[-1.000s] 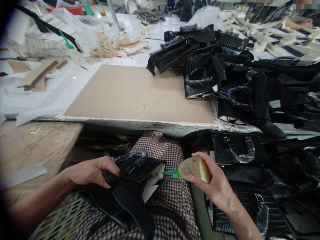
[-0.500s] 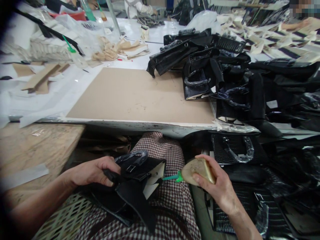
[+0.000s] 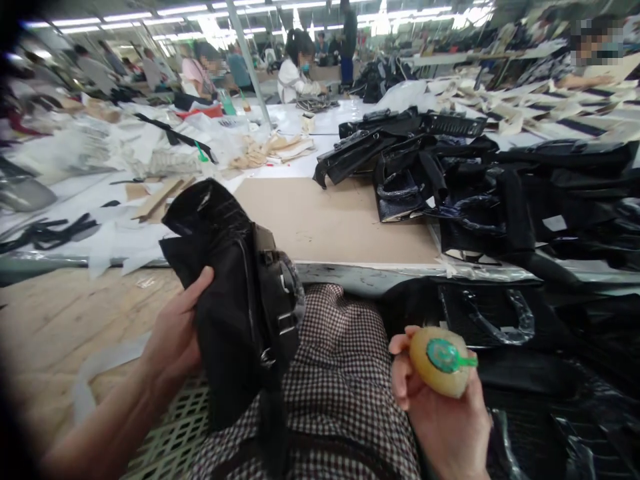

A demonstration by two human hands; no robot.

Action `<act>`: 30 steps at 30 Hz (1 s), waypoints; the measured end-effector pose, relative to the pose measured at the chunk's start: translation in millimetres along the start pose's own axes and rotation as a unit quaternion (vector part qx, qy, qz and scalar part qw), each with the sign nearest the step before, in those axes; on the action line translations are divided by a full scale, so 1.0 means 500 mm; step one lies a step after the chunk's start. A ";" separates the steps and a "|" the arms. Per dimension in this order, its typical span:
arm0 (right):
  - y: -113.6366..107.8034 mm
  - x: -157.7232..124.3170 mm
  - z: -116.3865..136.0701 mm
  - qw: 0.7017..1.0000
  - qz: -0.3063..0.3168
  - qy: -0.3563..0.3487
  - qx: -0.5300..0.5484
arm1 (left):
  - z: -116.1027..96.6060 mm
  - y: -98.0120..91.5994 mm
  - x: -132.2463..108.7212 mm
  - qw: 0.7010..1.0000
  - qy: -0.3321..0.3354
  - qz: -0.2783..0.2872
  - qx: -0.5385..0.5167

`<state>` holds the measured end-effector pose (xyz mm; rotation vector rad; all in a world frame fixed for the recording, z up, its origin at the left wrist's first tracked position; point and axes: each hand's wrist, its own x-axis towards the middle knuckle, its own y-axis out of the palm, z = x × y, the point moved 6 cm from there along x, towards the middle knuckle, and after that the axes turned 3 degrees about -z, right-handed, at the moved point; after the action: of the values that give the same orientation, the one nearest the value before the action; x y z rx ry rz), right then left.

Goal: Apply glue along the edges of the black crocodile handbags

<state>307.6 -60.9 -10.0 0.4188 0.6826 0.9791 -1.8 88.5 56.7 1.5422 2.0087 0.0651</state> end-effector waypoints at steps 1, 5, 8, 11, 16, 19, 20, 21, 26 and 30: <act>0.015 -0.002 -0.007 1.000 0.008 -0.010 0.015 | 0.000 0.007 -0.010 0.999 -0.004 0.002 -0.036; 0.063 -0.005 -0.031 0.997 0.021 -0.054 0.055 | 0.027 0.002 -0.050 0.994 -0.028 -0.029 -0.102; 0.080 -0.007 -0.045 0.995 0.025 -0.054 0.079 | 0.073 -0.013 -0.081 0.990 -0.059 -0.058 -0.113; 0.086 -0.012 -0.051 0.995 0.054 -0.061 0.064 | 0.129 -0.022 -0.108 0.980 -0.106 -0.098 -0.136; 0.072 -0.010 -0.044 0.981 0.066 -0.138 -0.120 | 0.187 -0.028 -0.124 0.964 -0.139 -0.140 -0.178; 0.063 0.004 -0.046 0.981 0.069 -0.110 -0.147 | 0.188 -0.042 -0.127 0.983 -0.122 -0.084 -0.109; 0.062 0.010 -0.047 0.982 0.071 -0.099 -0.144 | 0.182 -0.050 -0.127 0.992 -0.102 -0.050 -0.058; 0.062 0.016 -0.046 0.984 0.072 -0.091 -0.138 | 0.169 -0.060 -0.127 0.998 -0.058 -0.014 0.006; 0.075 0.039 -0.052 0.992 0.085 -0.054 -0.070 | 0.059 -0.038 -0.153 0.779 0.464 0.179 0.381; 0.096 0.047 -0.064 0.994 0.105 -0.001 0.007 | 0.093 0.050 -0.127 0.545 0.525 0.348 0.553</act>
<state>264.9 -15.4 -11.5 0.5124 0.6524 1.1733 51.7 25.5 55.3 3.8488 2.0039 0.0231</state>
